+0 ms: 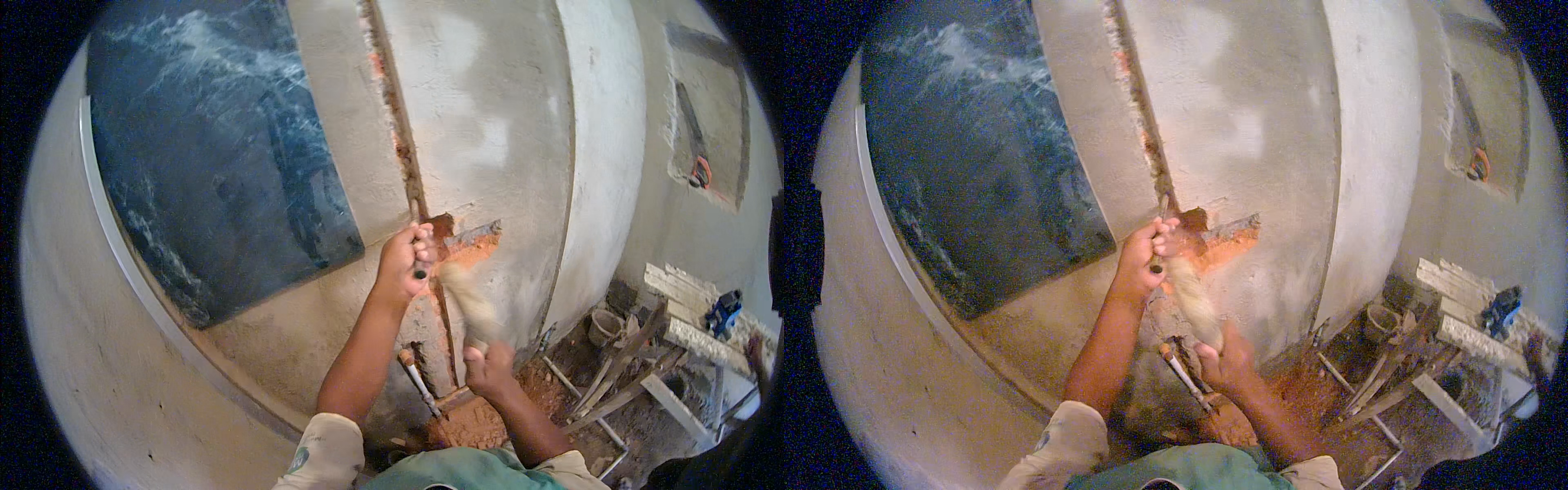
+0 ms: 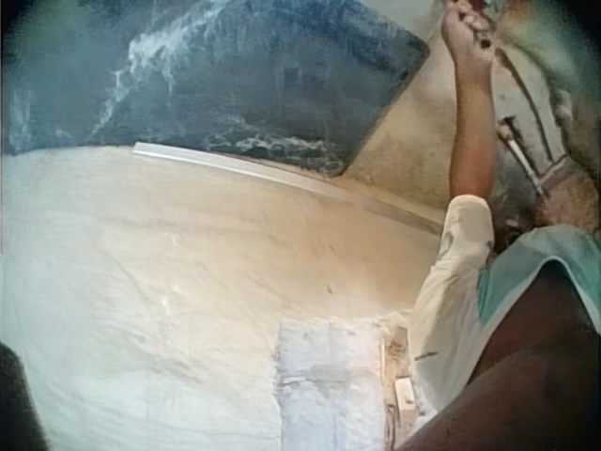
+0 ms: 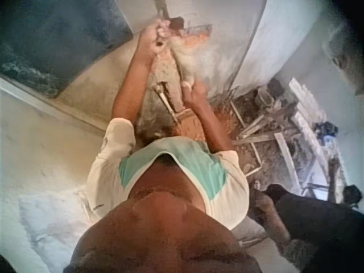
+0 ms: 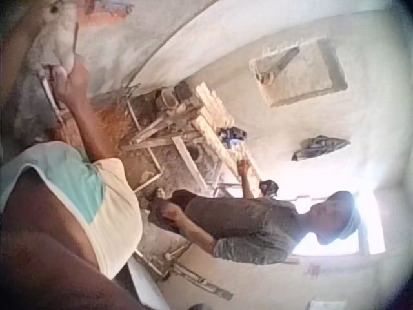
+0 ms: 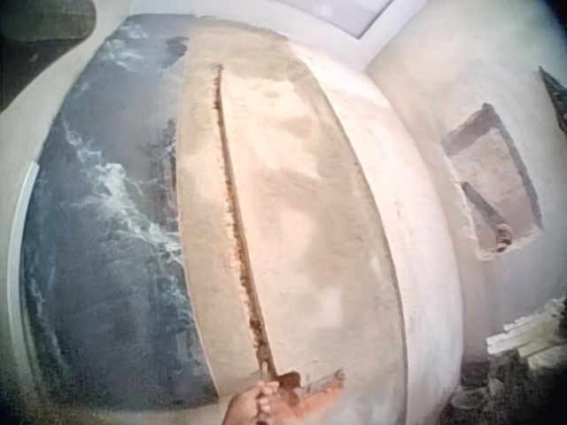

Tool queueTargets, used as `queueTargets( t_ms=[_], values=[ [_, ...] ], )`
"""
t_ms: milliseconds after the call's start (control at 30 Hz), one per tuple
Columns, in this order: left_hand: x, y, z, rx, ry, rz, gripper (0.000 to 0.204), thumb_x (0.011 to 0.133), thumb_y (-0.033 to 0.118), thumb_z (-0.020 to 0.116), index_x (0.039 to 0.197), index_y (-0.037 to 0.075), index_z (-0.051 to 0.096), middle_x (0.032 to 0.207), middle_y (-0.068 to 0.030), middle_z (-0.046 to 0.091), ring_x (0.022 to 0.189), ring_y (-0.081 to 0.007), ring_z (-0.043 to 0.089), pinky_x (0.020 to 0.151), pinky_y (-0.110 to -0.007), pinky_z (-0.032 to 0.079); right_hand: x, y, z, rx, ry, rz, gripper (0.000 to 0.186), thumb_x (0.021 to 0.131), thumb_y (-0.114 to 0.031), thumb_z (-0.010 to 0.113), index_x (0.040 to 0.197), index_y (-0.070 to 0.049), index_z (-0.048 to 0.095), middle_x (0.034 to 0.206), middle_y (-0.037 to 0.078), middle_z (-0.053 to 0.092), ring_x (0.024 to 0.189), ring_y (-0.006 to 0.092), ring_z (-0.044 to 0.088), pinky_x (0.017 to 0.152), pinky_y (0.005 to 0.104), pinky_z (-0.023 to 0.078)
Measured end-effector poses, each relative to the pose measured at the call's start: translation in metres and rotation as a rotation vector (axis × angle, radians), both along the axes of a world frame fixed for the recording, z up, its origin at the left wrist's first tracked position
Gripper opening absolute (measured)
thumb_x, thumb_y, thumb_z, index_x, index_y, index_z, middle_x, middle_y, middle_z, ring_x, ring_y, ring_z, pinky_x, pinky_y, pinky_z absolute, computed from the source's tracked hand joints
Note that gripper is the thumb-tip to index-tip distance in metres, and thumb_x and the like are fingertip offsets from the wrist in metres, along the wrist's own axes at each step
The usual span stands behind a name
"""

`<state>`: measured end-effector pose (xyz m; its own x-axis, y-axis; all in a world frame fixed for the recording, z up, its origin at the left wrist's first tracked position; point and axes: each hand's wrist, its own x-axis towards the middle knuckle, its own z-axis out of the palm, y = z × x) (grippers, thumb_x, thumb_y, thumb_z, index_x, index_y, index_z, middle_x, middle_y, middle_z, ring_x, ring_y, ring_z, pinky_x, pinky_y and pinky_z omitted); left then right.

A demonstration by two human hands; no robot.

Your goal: The person uses a hammer and chisel to carve out a channel in a concrete wall and then fits a blue plastic electrical box into the opening.

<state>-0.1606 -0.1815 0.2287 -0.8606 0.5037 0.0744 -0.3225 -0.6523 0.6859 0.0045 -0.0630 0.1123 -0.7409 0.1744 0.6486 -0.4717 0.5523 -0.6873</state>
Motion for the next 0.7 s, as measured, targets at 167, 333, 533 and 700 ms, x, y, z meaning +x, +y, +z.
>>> queueTargets(
  t_ms=[167,333,533,700],
  values=[
    [0.015,0.039,0.016,0.124,-0.029,0.071,0.017,0.087,0.016,0.046,0.090,-0.001,0.045,0.061,0.0008,0.045,0.046,-0.0063,0.040,0.040,-0.019,0.037,-0.003,0.024,0.014,-0.165,0.295,0.429,0.035,0.081,-0.034,0.051,0.081,0.001,0.050,0.066,0.014,0.053,0.063,0.0263,0.055,0.055,0.0361,0.044],
    [0.011,0.039,-0.003,0.068,-0.009,0.190,0.012,0.087,0.015,0.043,0.081,0.004,0.045,0.059,0.0009,0.042,0.045,-0.0073,0.039,0.039,-0.021,0.034,-0.003,0.009,0.003,-0.102,-0.050,0.076,0.033,0.082,-0.030,0.049,0.094,0.001,0.046,0.070,0.022,0.056,0.065,0.0387,0.057,0.056,0.0428,0.044],
    [0.014,0.060,-0.030,-0.008,0.003,0.265,0.014,0.087,0.027,0.044,0.082,0.014,0.047,0.060,0.0062,0.041,0.046,-0.0060,0.036,0.040,-0.023,0.034,0.013,0.037,-0.023,-0.351,0.084,0.116,0.039,0.084,-0.040,0.043,0.084,-0.001,0.048,0.058,0.004,0.050,0.046,0.0135,0.048,0.043,0.0257,0.039],
    [-0.009,0.064,-0.023,-0.105,0.080,0.420,0.010,0.078,0.020,0.055,0.076,0.011,0.052,0.059,0.0058,0.046,0.045,-0.0043,0.038,0.039,-0.017,0.033,0.017,0.063,-0.024,-0.189,0.273,0.063,0.038,0.084,-0.039,0.044,0.095,-0.003,0.047,0.072,0.007,0.052,0.060,0.0165,0.051,0.053,0.0284,0.040]
  ],
)
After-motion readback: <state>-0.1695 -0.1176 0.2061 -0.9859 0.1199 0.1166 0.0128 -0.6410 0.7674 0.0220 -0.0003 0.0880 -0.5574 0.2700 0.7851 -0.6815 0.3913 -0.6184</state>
